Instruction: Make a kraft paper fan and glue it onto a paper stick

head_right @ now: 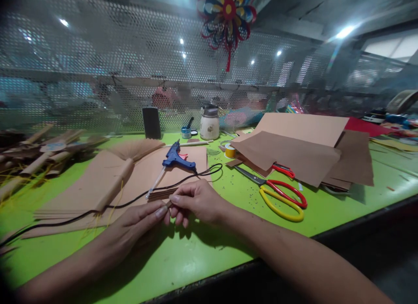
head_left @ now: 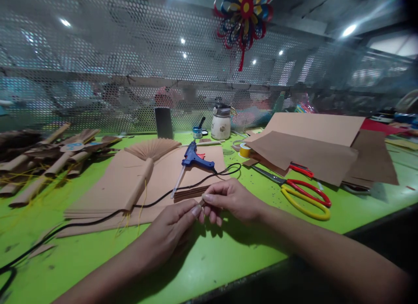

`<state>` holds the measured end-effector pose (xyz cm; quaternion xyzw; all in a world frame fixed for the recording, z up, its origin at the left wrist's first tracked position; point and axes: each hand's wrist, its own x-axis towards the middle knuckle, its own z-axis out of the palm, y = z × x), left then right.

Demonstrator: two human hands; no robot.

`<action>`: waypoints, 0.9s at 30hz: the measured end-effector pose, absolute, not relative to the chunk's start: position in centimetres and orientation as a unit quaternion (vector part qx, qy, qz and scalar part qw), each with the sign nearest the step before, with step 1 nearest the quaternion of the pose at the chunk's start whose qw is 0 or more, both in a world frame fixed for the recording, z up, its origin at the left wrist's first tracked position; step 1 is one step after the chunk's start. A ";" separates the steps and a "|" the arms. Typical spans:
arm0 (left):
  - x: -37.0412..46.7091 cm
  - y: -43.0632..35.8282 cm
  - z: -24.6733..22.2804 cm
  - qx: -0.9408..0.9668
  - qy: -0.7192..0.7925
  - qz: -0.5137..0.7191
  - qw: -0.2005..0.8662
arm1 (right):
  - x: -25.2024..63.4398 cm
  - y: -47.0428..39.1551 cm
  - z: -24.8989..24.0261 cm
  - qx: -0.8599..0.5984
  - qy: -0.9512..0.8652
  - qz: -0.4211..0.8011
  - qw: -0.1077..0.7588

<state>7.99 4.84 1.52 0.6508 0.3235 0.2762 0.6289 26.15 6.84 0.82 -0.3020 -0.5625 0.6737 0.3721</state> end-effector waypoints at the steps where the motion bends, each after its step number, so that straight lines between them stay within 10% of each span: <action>1: 8.0 4.8 1.4 0.641 0.324 0.277 0.638 | 26.2 6.9 0.8 -0.294 -0.564 0.677 0.371; 16: 7.5 5.1 -0.2 0.655 0.378 0.223 0.615 | 25.4 6.4 1.1 -0.382 -0.605 0.576 0.395; 27: 6.7 5.6 1.0 0.808 0.403 0.244 0.354 | 26.1 7.2 0.9 -0.368 -0.570 0.611 0.408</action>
